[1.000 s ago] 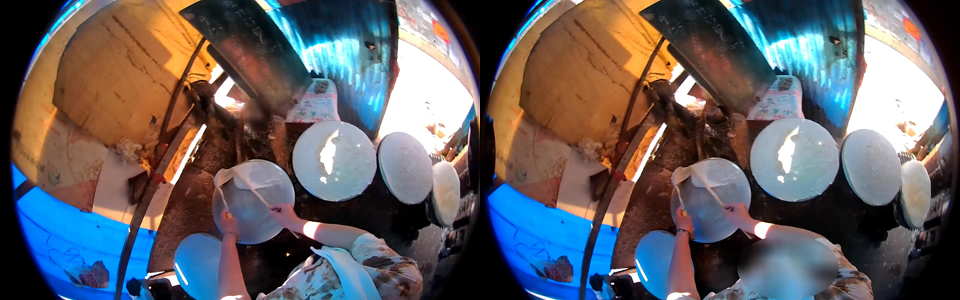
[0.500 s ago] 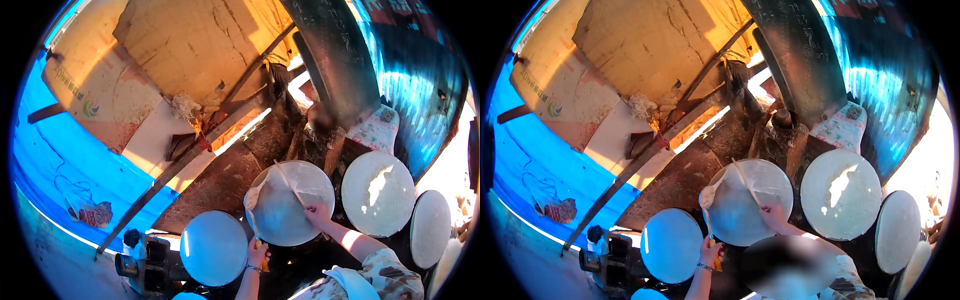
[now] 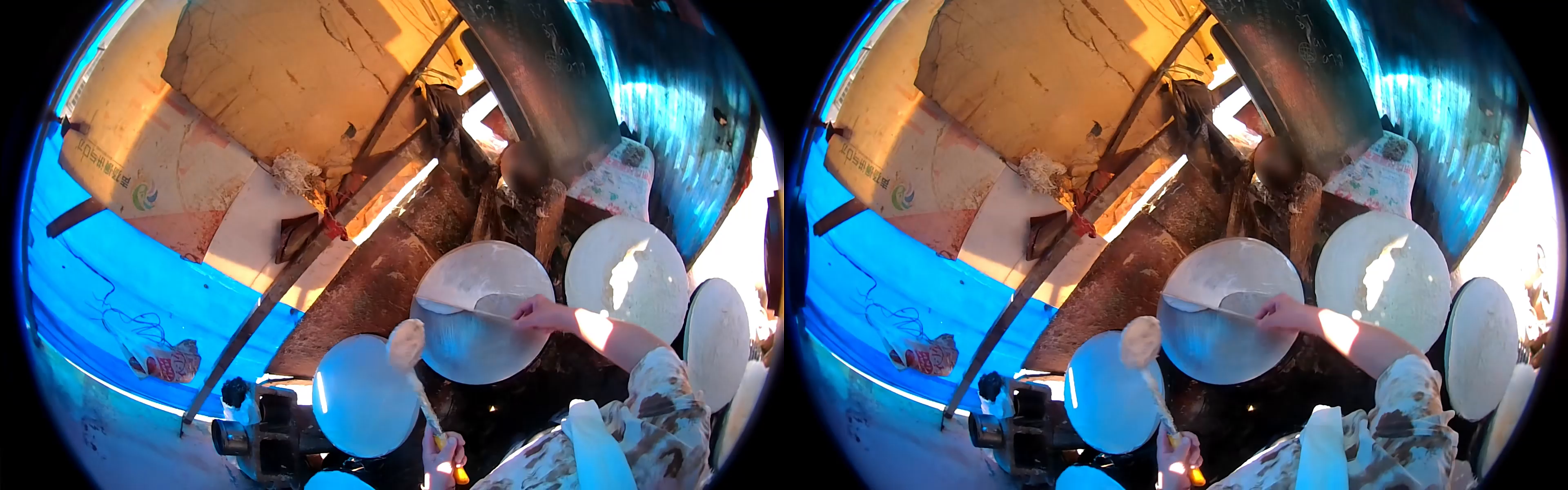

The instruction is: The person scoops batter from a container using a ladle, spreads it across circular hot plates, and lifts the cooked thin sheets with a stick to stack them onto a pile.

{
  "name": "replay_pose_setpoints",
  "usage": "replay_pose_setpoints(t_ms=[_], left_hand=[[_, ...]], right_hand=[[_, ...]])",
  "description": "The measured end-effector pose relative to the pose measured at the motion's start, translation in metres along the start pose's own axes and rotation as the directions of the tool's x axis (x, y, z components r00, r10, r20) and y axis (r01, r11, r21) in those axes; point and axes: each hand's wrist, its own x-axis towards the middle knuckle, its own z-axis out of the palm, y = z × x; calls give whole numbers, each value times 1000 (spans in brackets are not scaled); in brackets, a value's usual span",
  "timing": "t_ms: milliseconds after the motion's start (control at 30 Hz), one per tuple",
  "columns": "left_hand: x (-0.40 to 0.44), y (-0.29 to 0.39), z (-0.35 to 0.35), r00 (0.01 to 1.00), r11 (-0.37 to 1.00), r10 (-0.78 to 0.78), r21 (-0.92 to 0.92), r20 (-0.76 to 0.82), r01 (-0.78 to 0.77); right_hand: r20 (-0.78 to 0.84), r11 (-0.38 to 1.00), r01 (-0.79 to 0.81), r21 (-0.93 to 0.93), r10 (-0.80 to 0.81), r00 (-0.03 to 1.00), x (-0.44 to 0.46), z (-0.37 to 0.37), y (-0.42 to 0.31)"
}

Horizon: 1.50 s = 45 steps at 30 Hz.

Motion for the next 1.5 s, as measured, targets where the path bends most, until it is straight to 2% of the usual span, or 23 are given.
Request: replay_pose_setpoints(t_ms=[33, 67, 133, 167, 300, 367, 467, 533, 567, 600, 667, 733, 800, 900, 933, 1000, 1067, 1133, 1200, 1267, 1333, 1467, 1500], left_hand=[[-5, 2, 8, 985, 984, 169, 56, 39, -171], [0, 1, 8, 983, 982, 181, 40, 35, -182], [13, 1, 4, 969, 996, 88, -24, 233, -84], [18, 5, 3, 980, 1000, -2, -27, 199, 8], [8, 1, 1, 945, 967, 54, -254, 324, 32], [-5, 3, -4, 963, 950, 181, -288, 201, -118], [-2, 7, -4, 970, 925, 220, -338, 105, -173], [0, 6, -7, 984, 893, 178, -425, 29, -149], [-10, 4, -5, 983, 897, 181, -408, -16, -172], [-19, 4, -2, 981, 901, 183, -389, -62, -193], [-26, -4, -13, 980, 881, 189, -429, -68, -200], [-29, -9, -21, 983, 849, 180, -499, -41, -176], [-28, -9, -29, 989, 808, 150, -576, -2, -124], [-29, -16, -41, 990, 732, 133, -678, 53, -62], [-31, -18, -45, 986, 713, 147, -699, 75, -53], [-31, -21, -51, 969, 681, 185, -732, 164, -6], [-28, -26, -57, 897, 650, 280, -755, 342, 85], [-23, -25, -56, 853, 634, 309, -759, 421, 145], [-34, -11, -40, 977, 650, 141, -760, 157, 29], [-23, -19, -52, 997, 676, 71, -737, 30, -26], [-28, -19, -42, 983, 630, 164, -776, 85, -38], [-42, -16, -36, 967, 760, 232, -640, 102, -114], [-43, -15, -33, 965, 762, 246, -634, 92, -134]], right_hand=[[-33, 999, 39, 15, -39, 999, 4, -19, 4], [-60, 996, 88, 12, -88, 994, 11, -35, 6], [-110, 994, 112, -15, -113, 988, 29, -28, 5], [-172, 992, 127, -21, -129, 977, 32, -20, 5], [50, 1000, 18, -2, -18, 999, -1, -4, 4], [198, 994, -110, 20, 104, 975, -3, -44, 11], [-153, 970, 130, 203, -100, 983, 24, -47, 5], [-35, 994, 92, -64, -95, 995, 29, -22, 0], [126, 1000, 25, 11, -26, 992, 21, -11, 0], [118, 999, 29, 27, -32, 992, 12, -13, -1], [348, 981, -190, 43, 164, 923, -6, -36, 7], [404, 969, -238, 65, 193, 894, 7, -64, 6], [86, 994, 25, -111, -16, 996, 30, -68, -1], [87, 991, 60, -121, -49, 995, 44, -30, -9], [97, 992, 60, -110, -50, 994, 39, -29, -8], [416, 995, -104, -14, 100, 904, 11, -42, 5], [430, 972, -233, -39, 227, 874, -2, -67, 5], [362, 983, -90, -158, 142, 921, 24, -94, 9], [90, 995, -22, 100, 13, 996, 44, -70, -9], [52, 985, -24, 171, 15, 999, 48, -50, -6], [377, 994, -83, -71, 104, 920, 33, -38, -10], [519, 954, -246, -169, 298, 801, 16, -100, -1], [434, 963, -154, -223, 239, 869, 26, -106, -9]])
